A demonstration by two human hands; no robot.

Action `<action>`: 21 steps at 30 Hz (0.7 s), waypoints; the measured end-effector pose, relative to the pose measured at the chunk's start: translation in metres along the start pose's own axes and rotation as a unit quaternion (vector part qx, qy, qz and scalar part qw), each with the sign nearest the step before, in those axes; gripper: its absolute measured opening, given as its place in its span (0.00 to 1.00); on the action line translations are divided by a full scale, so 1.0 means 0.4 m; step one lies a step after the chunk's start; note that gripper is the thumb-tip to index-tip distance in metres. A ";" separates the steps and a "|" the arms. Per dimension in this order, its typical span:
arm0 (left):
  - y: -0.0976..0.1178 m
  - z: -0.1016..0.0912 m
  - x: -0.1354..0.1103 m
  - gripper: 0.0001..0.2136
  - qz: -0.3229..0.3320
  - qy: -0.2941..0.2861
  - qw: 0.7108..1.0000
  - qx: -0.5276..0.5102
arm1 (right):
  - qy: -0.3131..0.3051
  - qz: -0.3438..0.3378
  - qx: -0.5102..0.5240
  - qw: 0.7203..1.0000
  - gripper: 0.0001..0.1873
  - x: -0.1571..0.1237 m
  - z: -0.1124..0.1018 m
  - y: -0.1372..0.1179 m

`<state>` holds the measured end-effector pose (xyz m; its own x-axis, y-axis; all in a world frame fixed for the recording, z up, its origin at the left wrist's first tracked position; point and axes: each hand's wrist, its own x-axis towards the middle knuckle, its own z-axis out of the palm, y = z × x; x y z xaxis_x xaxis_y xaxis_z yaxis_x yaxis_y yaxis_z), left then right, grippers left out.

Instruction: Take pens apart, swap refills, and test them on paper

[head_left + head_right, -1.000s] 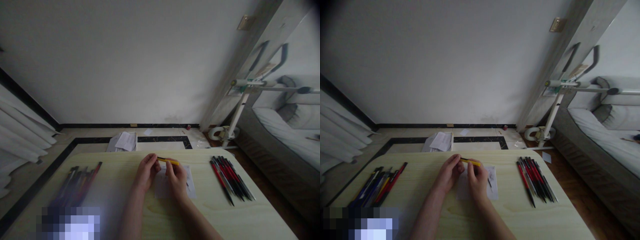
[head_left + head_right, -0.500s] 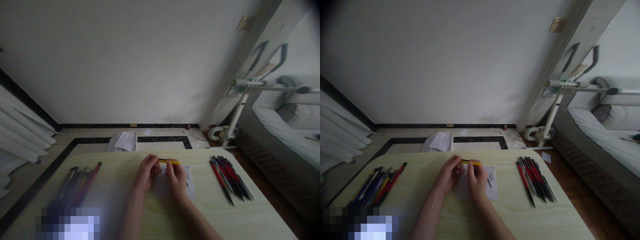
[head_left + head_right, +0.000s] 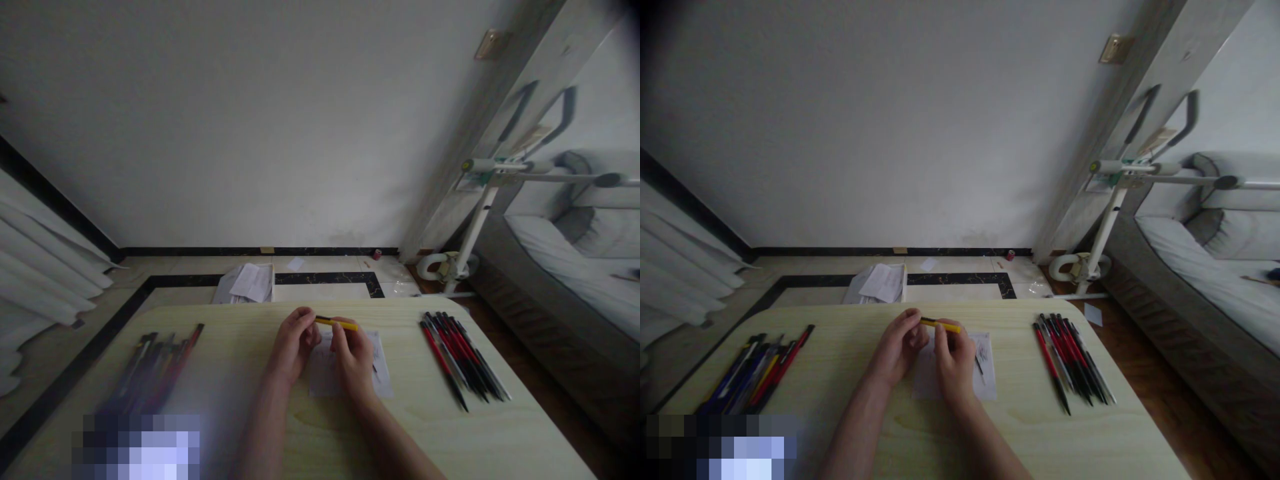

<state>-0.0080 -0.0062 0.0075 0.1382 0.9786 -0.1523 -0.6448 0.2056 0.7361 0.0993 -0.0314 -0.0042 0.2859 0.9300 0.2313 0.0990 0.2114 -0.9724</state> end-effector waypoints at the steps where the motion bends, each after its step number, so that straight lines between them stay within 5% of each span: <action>1: 0.000 -0.001 0.001 0.05 0.008 0.007 1.000 -0.003 | 0.001 0.001 0.002 1.000 0.10 0.000 0.000 0.000; 21: 0.001 0.000 -0.004 0.07 0.005 -0.009 1.000 0.019 | 0.017 0.015 -0.011 1.000 0.12 -0.002 0.002 0.002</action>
<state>-0.0087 -0.0077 0.0081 0.1464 0.9803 -0.1330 -0.6167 0.1955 0.7625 0.0985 -0.0316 -0.0053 0.3214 0.9248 0.2036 0.1099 0.1771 -0.9780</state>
